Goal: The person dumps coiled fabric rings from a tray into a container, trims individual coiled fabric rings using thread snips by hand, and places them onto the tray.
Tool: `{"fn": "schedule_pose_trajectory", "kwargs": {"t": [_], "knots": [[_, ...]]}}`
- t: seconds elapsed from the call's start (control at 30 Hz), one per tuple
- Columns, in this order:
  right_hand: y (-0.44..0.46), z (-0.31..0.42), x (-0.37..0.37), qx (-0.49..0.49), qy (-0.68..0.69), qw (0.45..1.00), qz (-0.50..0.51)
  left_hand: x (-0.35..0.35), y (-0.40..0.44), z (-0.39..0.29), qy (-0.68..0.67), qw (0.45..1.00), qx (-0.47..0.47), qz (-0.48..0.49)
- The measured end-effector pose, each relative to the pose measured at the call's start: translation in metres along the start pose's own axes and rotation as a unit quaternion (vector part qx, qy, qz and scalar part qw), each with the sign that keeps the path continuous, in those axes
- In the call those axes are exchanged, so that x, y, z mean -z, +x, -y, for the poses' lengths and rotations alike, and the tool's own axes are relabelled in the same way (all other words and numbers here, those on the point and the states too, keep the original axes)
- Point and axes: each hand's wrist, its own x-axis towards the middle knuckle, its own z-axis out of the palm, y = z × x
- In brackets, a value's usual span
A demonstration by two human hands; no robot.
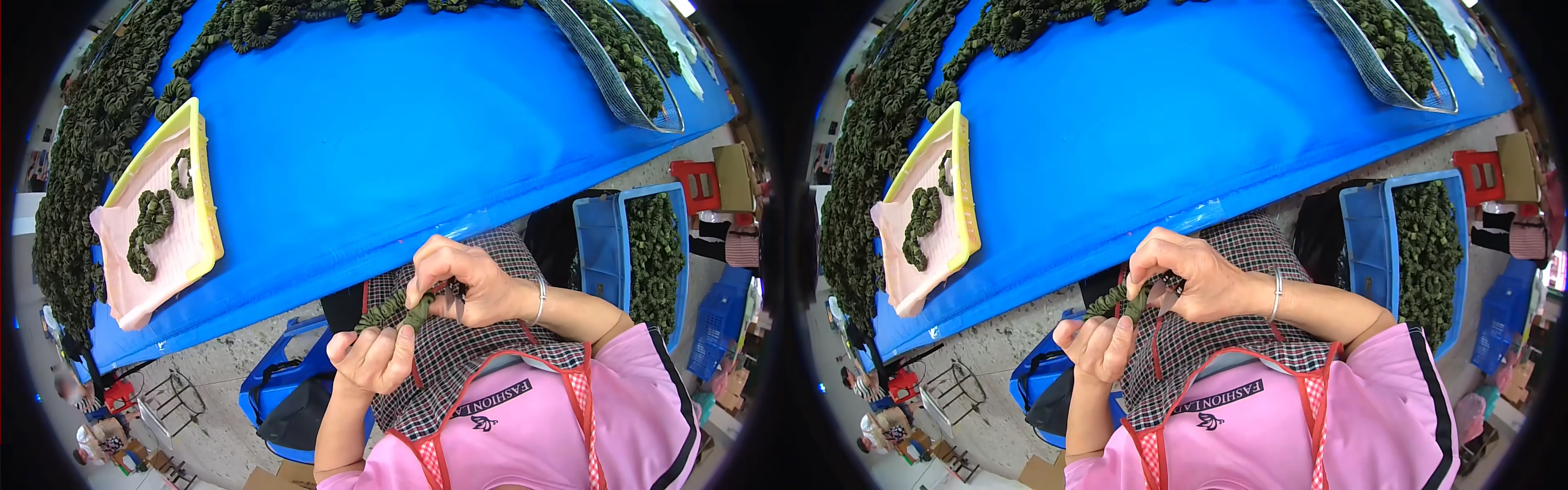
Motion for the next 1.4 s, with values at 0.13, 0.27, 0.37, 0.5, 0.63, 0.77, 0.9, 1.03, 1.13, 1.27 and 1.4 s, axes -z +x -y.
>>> {"fn": "schedule_pose_trajectory", "kwargs": {"t": [0.13,0.27,0.37,0.5,0.63,0.77,0.9,1.03,1.13,1.27,1.4], "knots": [[0.004,0.001,-0.002,0.016,-0.053,0.998,0.002,-0.001,0.000,-0.001,-0.047,0.998,0.052,0.010],[0.004,0.003,0.002,0.006,-0.078,0.995,0.057,-0.001,0.012,-0.004,-0.219,0.944,0.238,0.065],[0.002,0.013,0.007,-0.158,-0.047,0.984,0.066,0.009,0.012,-0.003,-0.426,0.755,0.477,0.144],[0.001,0.025,0.013,-0.322,0.282,0.902,-0.047,0.021,0.016,0.008,-0.646,0.474,0.584,0.129],[-0.001,0.010,0.011,-0.362,0.409,0.834,-0.083,0.016,0.021,0.009,-0.655,0.400,0.625,0.143],[0.001,0.010,-0.004,-0.289,0.288,0.912,-0.038,0.015,0.030,0.012,-0.634,0.468,0.594,0.162],[0.009,0.018,0.004,-0.237,0.050,0.969,0.058,0.006,0.029,0.003,-0.579,0.591,0.541,0.153],[0.010,0.019,0.008,-0.265,0.253,0.929,-0.050,0.011,0.027,0.005,-0.662,0.538,0.504,0.138],[0.015,0.026,0.009,-0.205,0.444,0.867,-0.097,0.021,0.043,0.007,-0.710,0.505,0.472,0.135],[0.031,0.031,0.016,-0.201,0.279,0.939,-0.012,0.027,0.050,0.016,-0.669,0.558,0.478,0.115],[0.053,0.038,0.020,-0.086,-0.031,0.994,-0.052,0.055,0.068,0.053,-0.428,0.774,0.464,-0.042]]}}
